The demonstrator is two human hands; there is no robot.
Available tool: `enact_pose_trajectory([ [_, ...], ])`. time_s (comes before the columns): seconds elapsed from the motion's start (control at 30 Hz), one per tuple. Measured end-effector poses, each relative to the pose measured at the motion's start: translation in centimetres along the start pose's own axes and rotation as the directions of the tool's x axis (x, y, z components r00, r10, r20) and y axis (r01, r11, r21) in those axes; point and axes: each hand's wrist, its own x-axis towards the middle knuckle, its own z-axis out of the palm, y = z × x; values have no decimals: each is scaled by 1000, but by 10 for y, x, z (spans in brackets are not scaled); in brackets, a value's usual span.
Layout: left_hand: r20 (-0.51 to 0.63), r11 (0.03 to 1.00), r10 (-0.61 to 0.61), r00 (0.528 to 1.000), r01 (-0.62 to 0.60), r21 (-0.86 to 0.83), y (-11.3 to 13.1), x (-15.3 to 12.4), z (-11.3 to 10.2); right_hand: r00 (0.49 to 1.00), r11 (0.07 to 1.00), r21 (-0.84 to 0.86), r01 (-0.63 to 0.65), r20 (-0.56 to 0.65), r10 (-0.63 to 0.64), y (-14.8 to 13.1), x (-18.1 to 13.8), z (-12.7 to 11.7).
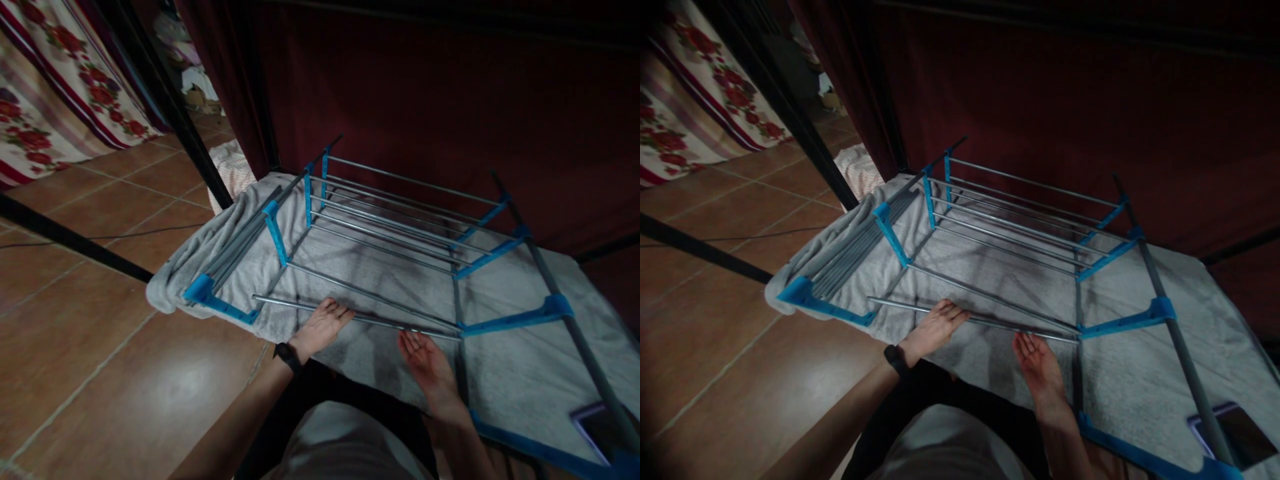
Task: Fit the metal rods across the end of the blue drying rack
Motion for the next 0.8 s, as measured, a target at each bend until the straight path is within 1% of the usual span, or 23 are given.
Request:
enact_pose_trajectory([
  [0.1,15,1000,-8,1000,8,-27,-4,-1,6,999,998,-40,43,-32,-44,4,9,-7],
  [0.2,31,999,-13,999,14,-35,-9,-2,8,993,996,-73,59,-97,-66,7,15,-12],
  [0.27,38,999,-19,999,20,-31,-11,-1,9,990,995,-73,69,-119,-77,9,16,-14],
  [0.47,33,999,-49,998,50,-1,-13,0,10,987,999,-18,39,-154,-41,8,14,-17],
  [0.67,-9,995,-83,996,84,52,-21,-5,14,985,996,-24,83,-148,-86,3,17,-26],
  [0.8,-93,980,-170,981,178,87,-28,-13,18,978,990,-19,138,-153,-139,4,14,-27],
])
